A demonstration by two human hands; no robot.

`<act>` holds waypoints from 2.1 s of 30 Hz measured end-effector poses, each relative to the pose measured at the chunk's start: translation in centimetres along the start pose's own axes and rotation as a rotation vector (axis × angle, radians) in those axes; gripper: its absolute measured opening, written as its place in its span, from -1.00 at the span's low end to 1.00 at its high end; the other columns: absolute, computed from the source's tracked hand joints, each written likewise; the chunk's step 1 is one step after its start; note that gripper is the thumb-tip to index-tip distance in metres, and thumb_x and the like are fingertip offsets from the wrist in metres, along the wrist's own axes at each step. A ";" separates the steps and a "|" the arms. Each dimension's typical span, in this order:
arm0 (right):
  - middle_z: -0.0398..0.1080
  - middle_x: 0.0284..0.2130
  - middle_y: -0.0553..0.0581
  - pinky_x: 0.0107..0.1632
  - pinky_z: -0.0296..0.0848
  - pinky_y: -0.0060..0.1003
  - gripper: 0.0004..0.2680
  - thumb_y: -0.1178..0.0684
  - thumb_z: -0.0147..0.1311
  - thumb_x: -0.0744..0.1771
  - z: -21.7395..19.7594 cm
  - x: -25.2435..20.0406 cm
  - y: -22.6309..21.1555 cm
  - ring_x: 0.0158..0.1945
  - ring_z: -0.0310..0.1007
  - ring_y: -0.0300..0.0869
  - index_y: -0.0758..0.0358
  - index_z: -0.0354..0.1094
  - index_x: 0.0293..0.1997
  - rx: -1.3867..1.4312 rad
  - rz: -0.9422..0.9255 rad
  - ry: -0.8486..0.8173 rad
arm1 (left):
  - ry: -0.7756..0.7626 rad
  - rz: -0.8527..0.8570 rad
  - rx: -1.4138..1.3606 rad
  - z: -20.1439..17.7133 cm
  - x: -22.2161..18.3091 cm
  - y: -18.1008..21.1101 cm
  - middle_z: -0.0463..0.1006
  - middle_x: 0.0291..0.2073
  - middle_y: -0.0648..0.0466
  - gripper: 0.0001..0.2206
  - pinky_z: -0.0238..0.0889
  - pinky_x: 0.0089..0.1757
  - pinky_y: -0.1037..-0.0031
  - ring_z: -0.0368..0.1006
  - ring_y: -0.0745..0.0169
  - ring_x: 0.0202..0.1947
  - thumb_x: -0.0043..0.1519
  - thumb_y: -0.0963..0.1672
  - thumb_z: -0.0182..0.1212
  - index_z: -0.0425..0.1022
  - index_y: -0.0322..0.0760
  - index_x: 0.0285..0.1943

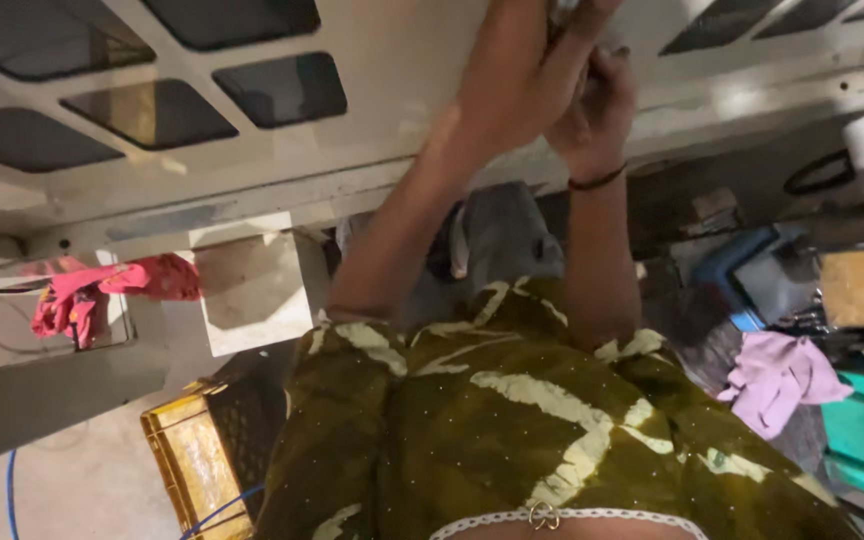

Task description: The person opens a white appliance door, uses a metal tool to work on internal components, then closes the door. They handle a cylindrical metal part and a small metal piece, placing them on a nearby surface.

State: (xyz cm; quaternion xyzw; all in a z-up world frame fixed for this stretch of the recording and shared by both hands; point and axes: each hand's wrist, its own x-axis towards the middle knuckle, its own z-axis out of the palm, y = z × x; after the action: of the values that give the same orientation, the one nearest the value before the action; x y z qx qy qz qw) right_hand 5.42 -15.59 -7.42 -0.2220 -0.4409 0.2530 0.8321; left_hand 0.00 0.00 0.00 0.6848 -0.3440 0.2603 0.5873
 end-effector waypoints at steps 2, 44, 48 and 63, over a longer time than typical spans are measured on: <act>0.49 -0.56 0.02 -0.58 0.29 -0.45 -0.72 -0.07 -0.18 0.50 -0.7 -1.3 -0.2 -0.76 0.17 -0.33 0.18 0.50 -0.16 -0.013 0.038 0.058 | 0.000 -0.003 0.016 -0.5 -0.1 0.7 0.47 -0.45 0.11 -0.65 0.28 -0.49 0.52 0.38 0.37 -0.66 0.61 -0.12 -0.02 0.13 -0.07 0.56; 0.45 -0.26 0.10 -0.20 0.42 -0.24 -0.79 -0.07 -0.06 0.49 12.2 1.4 10.2 -0.28 0.43 -0.17 0.24 0.38 0.08 -0.613 -0.402 0.606 | 1.125 0.368 0.265 -41.2 -20.7 10.1 0.26 -0.57 0.04 -0.68 0.05 -0.46 0.35 0.07 0.25 -0.62 0.55 -0.01 0.03 0.42 -0.39 -0.06; 0.49 -0.12 0.08 -0.09 0.51 -0.20 -0.83 -0.04 -0.01 0.48 10.2 11.3 17.0 -0.17 0.49 -0.18 0.19 0.43 0.06 -0.412 0.059 0.370 | 1.341 0.366 0.448 -40.9 -19.9 9.1 0.30 -0.57 0.07 -0.69 0.05 -0.45 0.44 0.11 0.33 -0.60 0.55 -0.02 0.01 0.43 -0.40 0.02; 0.25 0.19 0.01 0.27 0.24 0.07 -0.53 -0.32 -0.18 0.44 -9.2 40.8 46.6 0.21 0.28 -0.08 0.04 -0.08 0.50 -0.350 0.501 0.488 | 1.289 0.312 0.610 -39.1 -17.6 11.0 0.49 -0.43 0.03 -0.62 0.06 -0.43 0.66 0.30 0.47 -0.53 0.53 0.03 -0.03 0.38 -0.42 0.17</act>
State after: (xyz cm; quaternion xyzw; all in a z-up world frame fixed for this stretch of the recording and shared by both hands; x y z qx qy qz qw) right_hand 22.47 44.26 -14.36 -0.5148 -0.1988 0.3092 0.7745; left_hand -17.80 40.52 0.30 0.4718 0.0642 0.7768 0.4122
